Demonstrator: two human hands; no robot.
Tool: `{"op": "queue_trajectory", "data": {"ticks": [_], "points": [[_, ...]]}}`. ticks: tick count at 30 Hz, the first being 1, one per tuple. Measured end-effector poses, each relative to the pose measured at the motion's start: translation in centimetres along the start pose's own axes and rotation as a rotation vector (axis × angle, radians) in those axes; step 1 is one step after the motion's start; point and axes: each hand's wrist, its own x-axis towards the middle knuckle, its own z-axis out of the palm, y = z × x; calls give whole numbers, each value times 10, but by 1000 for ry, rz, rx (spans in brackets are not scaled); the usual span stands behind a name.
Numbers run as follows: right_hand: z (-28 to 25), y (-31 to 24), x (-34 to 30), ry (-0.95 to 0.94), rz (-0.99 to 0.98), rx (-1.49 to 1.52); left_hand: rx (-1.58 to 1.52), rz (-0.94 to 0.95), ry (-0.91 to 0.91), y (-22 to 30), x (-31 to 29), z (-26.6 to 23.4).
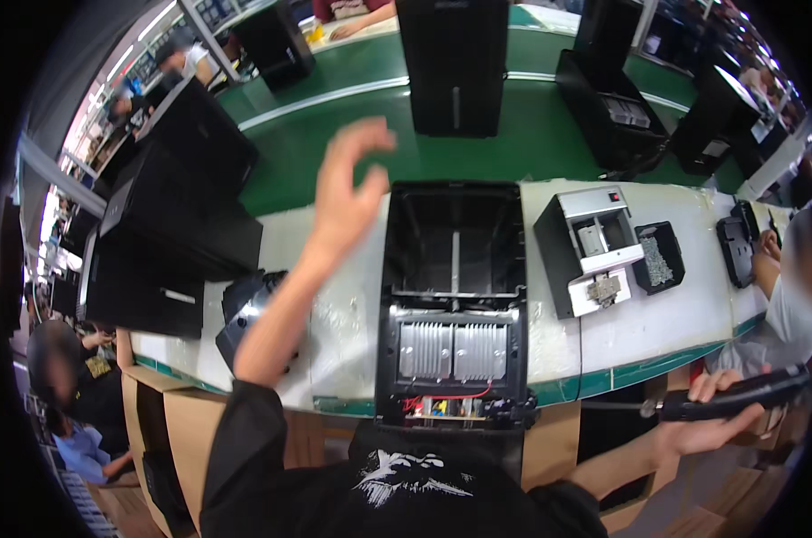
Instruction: The recorder assembles black plastic electronic enclosures on a production line, including inserting internal components and securing covers with an electric screwdriver.
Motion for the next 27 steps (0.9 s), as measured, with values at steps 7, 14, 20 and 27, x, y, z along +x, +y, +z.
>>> {"op": "queue_trajectory", "data": {"ticks": [7, 14, 20, 27], "points": [[-71, 109, -38, 515, 622, -488, 577, 448, -113, -105, 274, 91], [-80, 153, -67, 642, 708, -537, 556, 347, -211, -128, 255, 141], [-81, 163, -59, 636, 708, -538, 697, 349, -285, -50, 225, 98], [-81, 167, -63, 608, 716, -545, 782, -25, -427, -19, 232, 112]]}}
